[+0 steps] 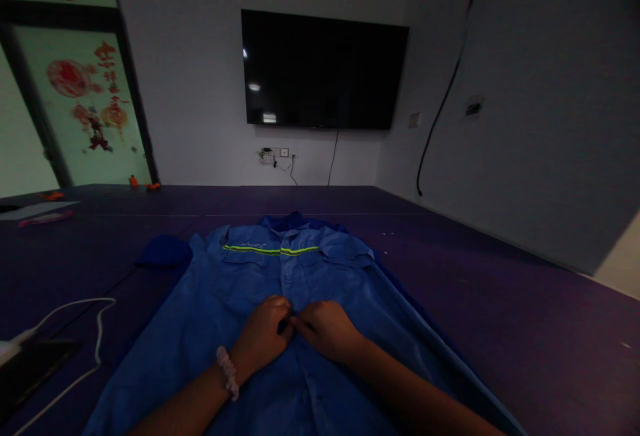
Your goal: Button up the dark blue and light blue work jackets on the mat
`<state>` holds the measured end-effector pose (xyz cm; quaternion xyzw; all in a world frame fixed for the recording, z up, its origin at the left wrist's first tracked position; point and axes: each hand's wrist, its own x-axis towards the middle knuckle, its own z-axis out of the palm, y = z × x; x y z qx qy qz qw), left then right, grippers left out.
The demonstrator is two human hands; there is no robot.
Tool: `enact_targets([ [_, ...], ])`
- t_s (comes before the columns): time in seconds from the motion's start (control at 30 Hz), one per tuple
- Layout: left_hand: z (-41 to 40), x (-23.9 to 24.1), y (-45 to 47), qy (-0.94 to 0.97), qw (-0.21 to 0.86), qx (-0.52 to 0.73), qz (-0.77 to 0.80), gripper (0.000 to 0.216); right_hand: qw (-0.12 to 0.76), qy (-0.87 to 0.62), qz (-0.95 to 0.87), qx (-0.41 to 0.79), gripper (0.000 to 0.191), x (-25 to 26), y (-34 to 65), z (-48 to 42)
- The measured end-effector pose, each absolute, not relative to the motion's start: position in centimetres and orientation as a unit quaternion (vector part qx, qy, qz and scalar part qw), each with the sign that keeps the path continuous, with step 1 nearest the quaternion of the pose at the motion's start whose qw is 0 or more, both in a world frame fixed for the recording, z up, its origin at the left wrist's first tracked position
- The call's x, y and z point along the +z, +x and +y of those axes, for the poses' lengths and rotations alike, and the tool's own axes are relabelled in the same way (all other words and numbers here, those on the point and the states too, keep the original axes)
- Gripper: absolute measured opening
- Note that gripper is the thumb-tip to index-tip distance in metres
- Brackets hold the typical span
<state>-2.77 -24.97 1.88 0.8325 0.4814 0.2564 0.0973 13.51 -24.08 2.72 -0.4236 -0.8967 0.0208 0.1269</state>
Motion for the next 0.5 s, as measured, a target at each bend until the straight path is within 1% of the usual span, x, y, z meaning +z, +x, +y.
enact_targets([
  [0.13, -24.98, 1.97, -2.84, 0.84, 0.093, 0.25, 0.472, 0.016, 0.126, -0.443, -0.887, 0.031, 0.039, 2.78, 13.45, -24.27],
  [0.33, -24.88, 1.92, -3.01, 0.866, 0.062, 0.244, 0.432, 0.023, 0.136, -0.476, -0.867, 0.057, 0.035, 2.61, 13.4, -24.29],
  [0.5, -24.68, 1.6, -3.04, 0.866, 0.057, 0.267, 0.42, 0.024, 0.158, -0.484, -0.859, 0.05, 0.026, 2.2, 13.47, -24.02],
])
